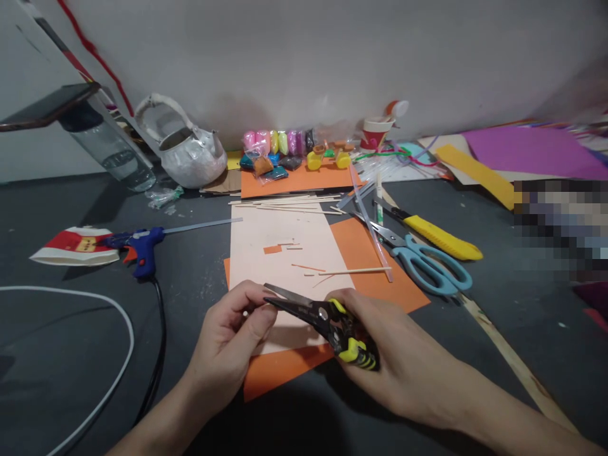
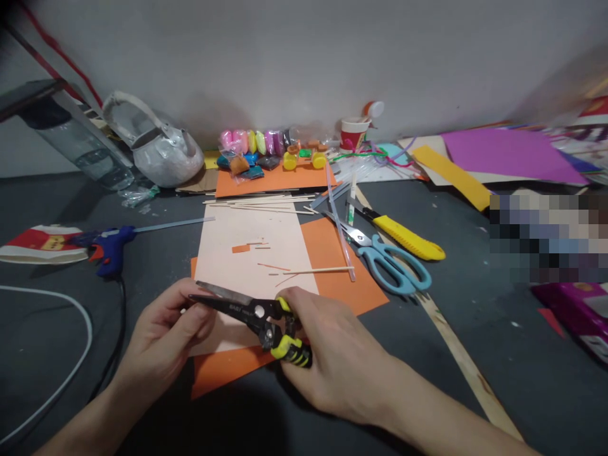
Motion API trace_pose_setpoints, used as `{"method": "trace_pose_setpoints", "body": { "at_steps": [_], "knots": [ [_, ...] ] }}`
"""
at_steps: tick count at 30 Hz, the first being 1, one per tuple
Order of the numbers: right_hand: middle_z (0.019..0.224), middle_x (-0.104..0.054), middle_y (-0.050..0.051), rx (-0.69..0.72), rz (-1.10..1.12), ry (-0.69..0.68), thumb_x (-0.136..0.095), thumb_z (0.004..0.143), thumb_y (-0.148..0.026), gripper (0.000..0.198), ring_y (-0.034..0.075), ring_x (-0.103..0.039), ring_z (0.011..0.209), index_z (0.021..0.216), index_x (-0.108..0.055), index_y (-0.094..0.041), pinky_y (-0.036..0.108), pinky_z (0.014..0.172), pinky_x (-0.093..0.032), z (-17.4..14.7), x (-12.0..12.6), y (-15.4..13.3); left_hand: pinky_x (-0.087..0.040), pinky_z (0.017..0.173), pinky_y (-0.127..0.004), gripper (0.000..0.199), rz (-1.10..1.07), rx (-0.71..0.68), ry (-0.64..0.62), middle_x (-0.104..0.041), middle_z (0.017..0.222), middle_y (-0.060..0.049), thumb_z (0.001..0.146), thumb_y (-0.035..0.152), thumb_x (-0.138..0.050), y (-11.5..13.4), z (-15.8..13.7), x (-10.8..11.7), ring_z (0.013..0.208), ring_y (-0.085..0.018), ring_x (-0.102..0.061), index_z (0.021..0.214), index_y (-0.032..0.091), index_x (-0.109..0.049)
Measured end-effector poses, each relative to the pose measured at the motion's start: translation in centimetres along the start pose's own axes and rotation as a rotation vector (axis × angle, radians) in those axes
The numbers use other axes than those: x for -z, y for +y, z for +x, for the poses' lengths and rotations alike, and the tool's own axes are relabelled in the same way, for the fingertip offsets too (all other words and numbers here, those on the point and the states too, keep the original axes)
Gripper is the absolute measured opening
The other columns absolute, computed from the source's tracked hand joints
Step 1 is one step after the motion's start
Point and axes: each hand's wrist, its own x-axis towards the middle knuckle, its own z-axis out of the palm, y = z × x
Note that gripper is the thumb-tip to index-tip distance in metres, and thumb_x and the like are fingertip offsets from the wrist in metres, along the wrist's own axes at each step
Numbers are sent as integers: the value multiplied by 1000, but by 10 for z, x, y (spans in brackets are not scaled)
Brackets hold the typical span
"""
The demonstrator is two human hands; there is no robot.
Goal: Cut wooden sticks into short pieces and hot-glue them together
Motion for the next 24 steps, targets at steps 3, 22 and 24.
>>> {"method": "trace_pose_setpoints", "body": {
  "at_steps": [3, 22, 24],
  "knots": [
    [80, -62, 3, 25, -23, -12, -55, 76, -11, 25, 20, -57, 67, 99, -49, -20, 29, 59, -39, -1, 0, -1, -32, 52, -20, 14, 24, -46, 19, -57, 74, 1, 91, 33, -65, 3, -1, -1, 58, -9, -38, 83, 21, -68],
    [81, -63, 3, 39, -22, 34, -56, 76, -12, 28, 19, -58, 69, 102, -50, -20, 28, 59, -40, 0, 1, 3, -26, 45, -19, 21, -33, 14, -15, -41, 57, 5, 94, 36, -61, 1, -3, -5, 50, -7, -33, 84, 19, -68],
    [80, -62, 3, 54, -34, 23, -57, 77, -13, 25, 19, -57, 67, 100, -50, -20, 28, 58, -39, 0, 1, 2, -24, 46, -20, 25, -23, 28, -35, -38, 56, 5, 94, 38, -60, -1, -4, -2, 51, -7, -30, 80, 19, -67]
  ]
}}
